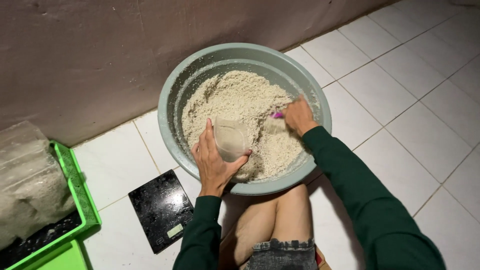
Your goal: Scooping granular food product into small plastic bags and weighing them on a digital scale.
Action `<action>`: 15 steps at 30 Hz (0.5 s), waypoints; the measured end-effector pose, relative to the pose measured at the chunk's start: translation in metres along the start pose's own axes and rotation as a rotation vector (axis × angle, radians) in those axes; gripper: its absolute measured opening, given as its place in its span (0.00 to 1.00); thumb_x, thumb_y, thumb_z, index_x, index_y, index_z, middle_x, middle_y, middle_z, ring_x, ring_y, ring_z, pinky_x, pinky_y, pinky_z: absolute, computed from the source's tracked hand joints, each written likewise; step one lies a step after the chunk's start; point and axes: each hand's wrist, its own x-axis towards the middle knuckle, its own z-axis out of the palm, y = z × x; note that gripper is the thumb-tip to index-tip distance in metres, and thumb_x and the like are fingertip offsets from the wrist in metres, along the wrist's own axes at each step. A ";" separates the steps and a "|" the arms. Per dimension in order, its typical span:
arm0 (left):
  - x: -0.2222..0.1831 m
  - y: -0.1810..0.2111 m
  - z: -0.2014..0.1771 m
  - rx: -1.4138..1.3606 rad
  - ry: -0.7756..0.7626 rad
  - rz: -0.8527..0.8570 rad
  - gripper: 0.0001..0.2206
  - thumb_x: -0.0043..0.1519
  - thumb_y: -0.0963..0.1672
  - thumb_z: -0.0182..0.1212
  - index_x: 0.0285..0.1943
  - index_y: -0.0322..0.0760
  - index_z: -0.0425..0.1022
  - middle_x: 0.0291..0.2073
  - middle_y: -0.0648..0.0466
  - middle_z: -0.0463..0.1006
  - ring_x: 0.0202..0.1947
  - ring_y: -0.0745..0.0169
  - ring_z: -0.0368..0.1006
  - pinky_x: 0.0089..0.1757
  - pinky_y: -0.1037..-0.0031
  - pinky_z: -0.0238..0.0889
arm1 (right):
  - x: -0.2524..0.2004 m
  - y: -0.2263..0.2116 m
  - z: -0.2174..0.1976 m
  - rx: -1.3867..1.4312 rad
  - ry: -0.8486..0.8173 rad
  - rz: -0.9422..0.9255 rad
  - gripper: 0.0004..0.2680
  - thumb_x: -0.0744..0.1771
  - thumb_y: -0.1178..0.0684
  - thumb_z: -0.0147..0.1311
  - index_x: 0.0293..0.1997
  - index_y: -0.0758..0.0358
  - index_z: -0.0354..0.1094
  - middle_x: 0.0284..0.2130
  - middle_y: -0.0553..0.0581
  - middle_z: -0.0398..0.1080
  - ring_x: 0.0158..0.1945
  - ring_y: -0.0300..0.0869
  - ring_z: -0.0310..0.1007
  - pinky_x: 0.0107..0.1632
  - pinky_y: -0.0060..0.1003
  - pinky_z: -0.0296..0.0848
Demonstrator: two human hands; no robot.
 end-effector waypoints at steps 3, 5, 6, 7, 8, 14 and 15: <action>0.003 -0.001 -0.002 0.001 -0.012 -0.015 0.59 0.39 0.59 0.77 0.77 0.37 0.46 0.58 0.40 0.66 0.57 0.41 0.68 0.57 0.51 0.49 | 0.009 -0.015 0.041 0.092 -0.001 -0.085 0.10 0.64 0.50 0.45 0.25 0.49 0.76 0.25 0.54 0.77 0.33 0.46 0.77 0.53 0.51 0.61; 0.001 -0.002 0.001 0.003 -0.036 -0.020 0.58 0.39 0.60 0.77 0.77 0.39 0.46 0.59 0.41 0.65 0.58 0.42 0.67 0.57 0.52 0.49 | 0.002 -0.011 0.047 0.135 -0.017 -0.126 0.08 0.61 0.48 0.47 0.24 0.50 0.75 0.23 0.55 0.76 0.31 0.49 0.76 0.45 0.49 0.68; 0.001 -0.002 0.001 -0.005 -0.038 -0.030 0.58 0.39 0.60 0.77 0.77 0.38 0.46 0.59 0.41 0.65 0.58 0.42 0.67 0.57 0.51 0.49 | -0.007 -0.004 0.032 0.139 -0.026 -0.125 0.09 0.62 0.47 0.47 0.24 0.48 0.75 0.23 0.54 0.77 0.31 0.48 0.77 0.43 0.46 0.70; 0.001 -0.002 0.001 -0.013 -0.040 -0.040 0.58 0.39 0.60 0.77 0.77 0.38 0.46 0.59 0.41 0.65 0.58 0.41 0.67 0.58 0.50 0.49 | -0.016 0.002 0.017 0.142 -0.035 -0.125 0.09 0.63 0.46 0.46 0.25 0.46 0.74 0.24 0.54 0.77 0.31 0.47 0.78 0.40 0.43 0.71; 0.001 -0.001 0.001 -0.013 -0.038 -0.041 0.58 0.39 0.60 0.77 0.77 0.38 0.46 0.59 0.41 0.65 0.58 0.41 0.67 0.58 0.50 0.49 | -0.020 0.007 0.022 0.141 -0.034 -0.127 0.09 0.63 0.46 0.46 0.25 0.46 0.74 0.24 0.54 0.77 0.31 0.47 0.78 0.40 0.43 0.71; 0.002 0.001 0.000 -0.037 -0.019 -0.031 0.56 0.39 0.58 0.78 0.75 0.39 0.49 0.56 0.43 0.66 0.56 0.43 0.67 0.57 0.52 0.48 | -0.057 0.029 -0.005 0.555 -0.397 -0.052 0.14 0.60 0.39 0.48 0.28 0.55 0.78 0.30 0.66 0.78 0.41 0.61 0.78 0.43 0.53 0.73; 0.003 0.001 0.001 -0.042 -0.009 -0.030 0.56 0.39 0.57 0.78 0.75 0.39 0.48 0.56 0.42 0.65 0.56 0.42 0.66 0.57 0.51 0.48 | -0.061 0.030 -0.022 0.589 -0.466 -0.016 0.14 0.61 0.36 0.47 0.30 0.48 0.79 0.31 0.63 0.78 0.43 0.59 0.77 0.45 0.50 0.73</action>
